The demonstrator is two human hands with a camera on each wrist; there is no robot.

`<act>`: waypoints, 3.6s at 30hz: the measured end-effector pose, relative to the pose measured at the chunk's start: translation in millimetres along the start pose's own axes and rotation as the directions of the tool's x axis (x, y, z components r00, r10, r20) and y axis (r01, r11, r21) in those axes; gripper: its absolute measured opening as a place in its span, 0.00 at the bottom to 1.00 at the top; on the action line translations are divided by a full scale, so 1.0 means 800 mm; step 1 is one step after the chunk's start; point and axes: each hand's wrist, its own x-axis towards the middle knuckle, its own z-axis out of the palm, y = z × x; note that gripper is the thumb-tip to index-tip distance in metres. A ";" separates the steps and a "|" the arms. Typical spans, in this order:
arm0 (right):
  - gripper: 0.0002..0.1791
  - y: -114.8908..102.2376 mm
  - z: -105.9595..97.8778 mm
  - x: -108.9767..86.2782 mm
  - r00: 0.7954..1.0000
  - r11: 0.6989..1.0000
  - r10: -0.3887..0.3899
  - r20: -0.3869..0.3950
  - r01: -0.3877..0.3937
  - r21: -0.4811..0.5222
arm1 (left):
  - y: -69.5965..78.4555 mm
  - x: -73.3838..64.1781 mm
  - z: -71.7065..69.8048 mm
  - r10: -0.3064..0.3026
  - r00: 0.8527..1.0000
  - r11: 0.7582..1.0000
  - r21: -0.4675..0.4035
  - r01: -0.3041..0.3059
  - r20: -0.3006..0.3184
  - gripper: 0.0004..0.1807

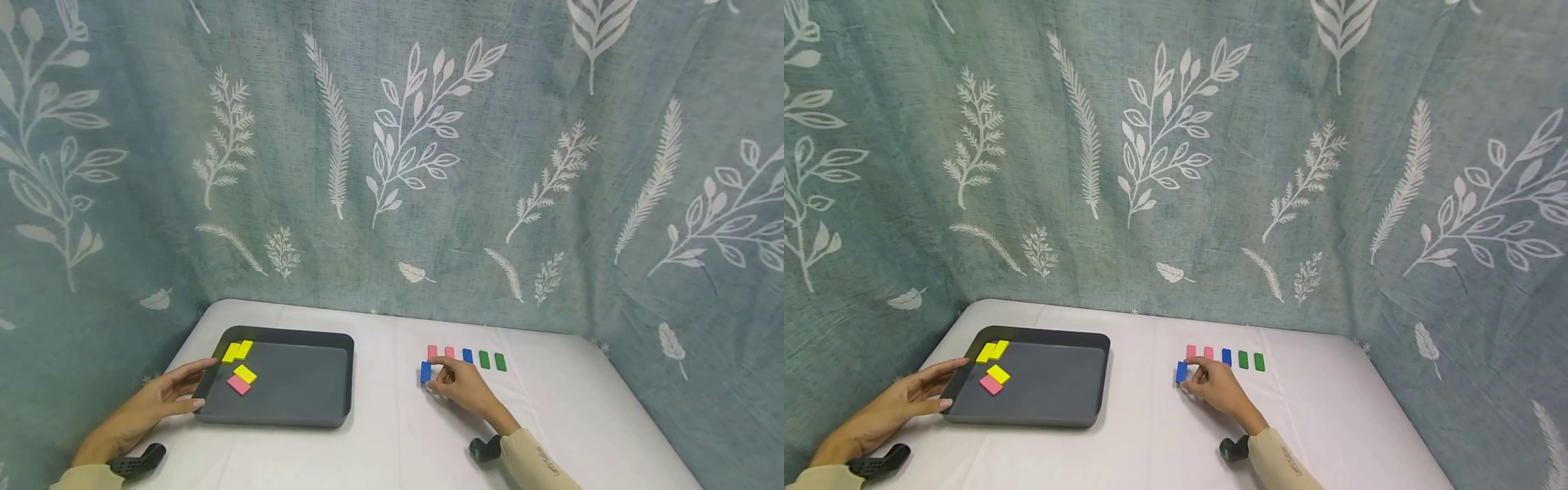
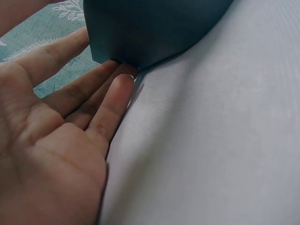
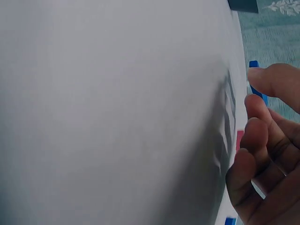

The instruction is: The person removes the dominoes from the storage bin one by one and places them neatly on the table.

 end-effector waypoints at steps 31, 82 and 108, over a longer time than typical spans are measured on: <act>0.24 0.028 -0.011 -0.005 0.996 0.998 0.055 0.071 -0.053 -0.018 | 0.004 -0.002 0.001 0.028 1.000 1.000 -0.011 -0.028 0.007 0.43; 0.21 -0.152 0.067 0.114 0.961 0.952 -0.248 0.123 0.218 0.217 | -0.006 0.000 -0.004 0.014 1.000 0.999 -0.037 -0.014 0.011 0.42; 0.29 -0.231 0.156 0.163 0.882 0.936 -0.320 0.346 0.238 0.259 | -0.004 -0.001 0.002 0.023 1.000 0.999 -0.024 -0.023 0.001 0.42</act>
